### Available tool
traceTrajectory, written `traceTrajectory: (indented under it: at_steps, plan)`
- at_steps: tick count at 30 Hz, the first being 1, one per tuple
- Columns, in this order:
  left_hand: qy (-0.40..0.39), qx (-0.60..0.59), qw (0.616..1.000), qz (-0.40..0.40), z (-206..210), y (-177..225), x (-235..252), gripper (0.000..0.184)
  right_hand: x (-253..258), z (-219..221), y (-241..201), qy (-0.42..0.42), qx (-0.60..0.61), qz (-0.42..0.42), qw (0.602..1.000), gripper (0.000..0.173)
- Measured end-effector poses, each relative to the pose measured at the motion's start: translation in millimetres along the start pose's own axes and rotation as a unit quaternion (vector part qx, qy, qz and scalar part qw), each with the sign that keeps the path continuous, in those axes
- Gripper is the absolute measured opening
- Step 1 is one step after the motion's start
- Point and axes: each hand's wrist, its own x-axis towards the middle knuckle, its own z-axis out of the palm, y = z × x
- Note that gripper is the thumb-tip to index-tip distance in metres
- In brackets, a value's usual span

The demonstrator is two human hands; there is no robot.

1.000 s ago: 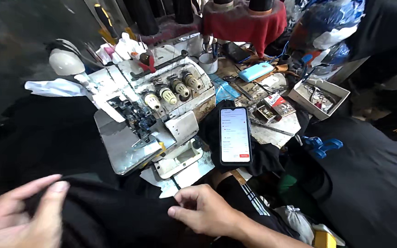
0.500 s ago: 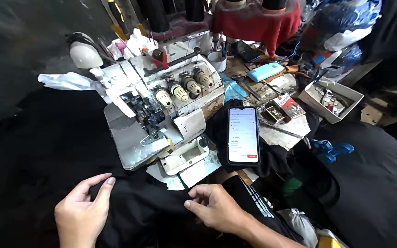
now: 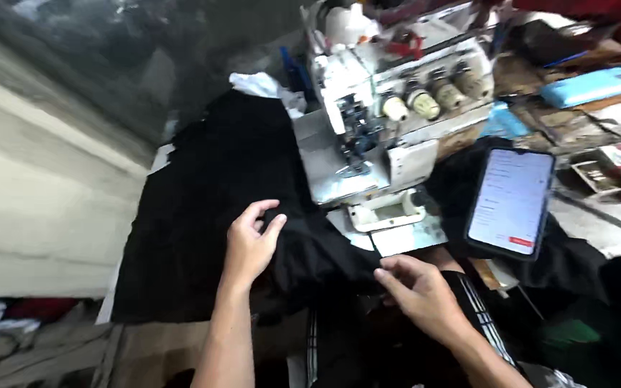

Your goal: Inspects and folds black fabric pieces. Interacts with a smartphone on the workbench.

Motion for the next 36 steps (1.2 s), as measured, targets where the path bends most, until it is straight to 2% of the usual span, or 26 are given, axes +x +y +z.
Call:
traceTrajectory:
  at_steps: [5,7,10,13,15,17,19,22,26,29,36]
  plan:
    - [0.033,0.069,0.997,0.019,-42.5,-12.6,-32.9,0.038,-2.0,0.6,-2.4,-0.001,0.004,0.016,1.000,0.015]
    - [0.053,0.055,0.997,0.019,-54.4,-23.9,-54.5,0.037,-3.8,0.0,-3.6,-0.001,0.006,0.019,1.000,0.015]
    - [0.040,-0.013,0.999,0.015,-59.4,-28.1,-84.8,0.031,-7.6,3.0,-7.3,-0.004,-0.003,-0.002,1.000,0.015]
    - [0.009,-0.132,0.990,0.046,-46.1,0.4,-96.2,0.022,-11.5,15.4,-15.7,-0.018,-0.066,-0.070,0.995,0.016]
    - [-0.048,-0.189,0.978,0.077,-25.7,25.4,-97.4,0.022,-13.2,28.5,-25.2,-0.053,-0.100,-0.132,0.985,0.019]
    - [-0.141,-0.170,0.966,0.132,-4.3,34.8,-92.6,0.028,-13.2,39.5,-34.1,-0.091,-0.102,-0.189,0.973,0.020]
    - [-0.174,-0.154,0.958,0.168,7.1,31.9,-84.8,0.021,-14.5,43.4,-37.3,-0.103,-0.085,-0.202,0.970,0.020]
    - [-0.159,-0.169,0.959,0.165,-13.2,17.5,-76.2,0.012,-22.0,31.6,-25.1,-0.121,-0.053,-0.175,0.976,0.023]
    - [-0.098,-0.190,0.968,0.134,-57.0,9.4,-72.6,0.013,-34.4,14.6,20.9,-0.123,-0.072,-0.036,0.989,0.024]
    - [-0.060,-0.205,0.965,0.153,-72.0,9.8,-66.1,0.014,-28.6,18.1,35.6,-0.104,-0.072,0.037,0.991,0.025]
    - [-0.039,-0.208,0.959,0.190,-94.4,8.2,-55.3,0.018,0.2,60.9,26.0,-0.131,-0.124,0.026,0.983,0.038]
